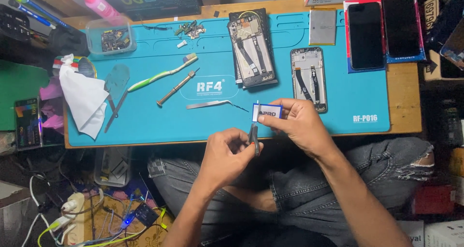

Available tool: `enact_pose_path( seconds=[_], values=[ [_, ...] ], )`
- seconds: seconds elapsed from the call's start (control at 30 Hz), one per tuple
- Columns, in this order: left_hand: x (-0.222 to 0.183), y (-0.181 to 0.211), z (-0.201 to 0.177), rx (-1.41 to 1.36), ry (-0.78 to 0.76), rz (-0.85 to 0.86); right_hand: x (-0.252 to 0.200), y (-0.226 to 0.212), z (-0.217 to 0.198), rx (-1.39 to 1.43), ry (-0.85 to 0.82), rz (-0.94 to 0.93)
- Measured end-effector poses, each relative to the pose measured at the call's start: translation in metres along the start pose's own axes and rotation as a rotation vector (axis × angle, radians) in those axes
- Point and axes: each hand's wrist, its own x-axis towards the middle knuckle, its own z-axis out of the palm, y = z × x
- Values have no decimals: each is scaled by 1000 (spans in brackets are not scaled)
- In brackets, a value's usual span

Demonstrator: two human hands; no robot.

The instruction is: The person is preparing a new battery by cutting its packaging and then working on the internal components of a mobile phone frame.

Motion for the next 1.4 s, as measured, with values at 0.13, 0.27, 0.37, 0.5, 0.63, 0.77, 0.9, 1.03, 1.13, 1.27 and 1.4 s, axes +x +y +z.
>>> enact_pose_path(
  seconds=[0.13,0.27,0.37,0.5,0.63,0.77,0.9,1.03,1.13,1.27,1.4],
  values=[
    [-1,0,-9,-19,12,-8,4,-1,10,1,-18,7],
    [-2,-8,-19,-14,42,-11,11,1,24,-17,-40,13],
    [-10,-10,-35,3,64,-9,18,5,37,-18,-33,-1],
    [-23,-22,-72,277,215,-9,35,26,46,-5,14,-40],
    [-18,-51,-125,635,458,165,31,30,55,-12,18,-36],
    [-9,-53,-155,714,519,-151,24,30,56,-16,27,-37],
    [2,-59,-168,668,468,-247,15,29,48,-35,63,-61],
    [6,-33,-130,674,543,-40,5,20,40,-57,100,-73],
    [12,-14,-76,371,497,335,0,18,35,-69,91,-84],
    [27,-15,-34,-76,195,199,-2,19,26,-85,60,-90],
    [38,-18,-28,53,173,274,-5,13,15,-121,104,-133]
  ],
)
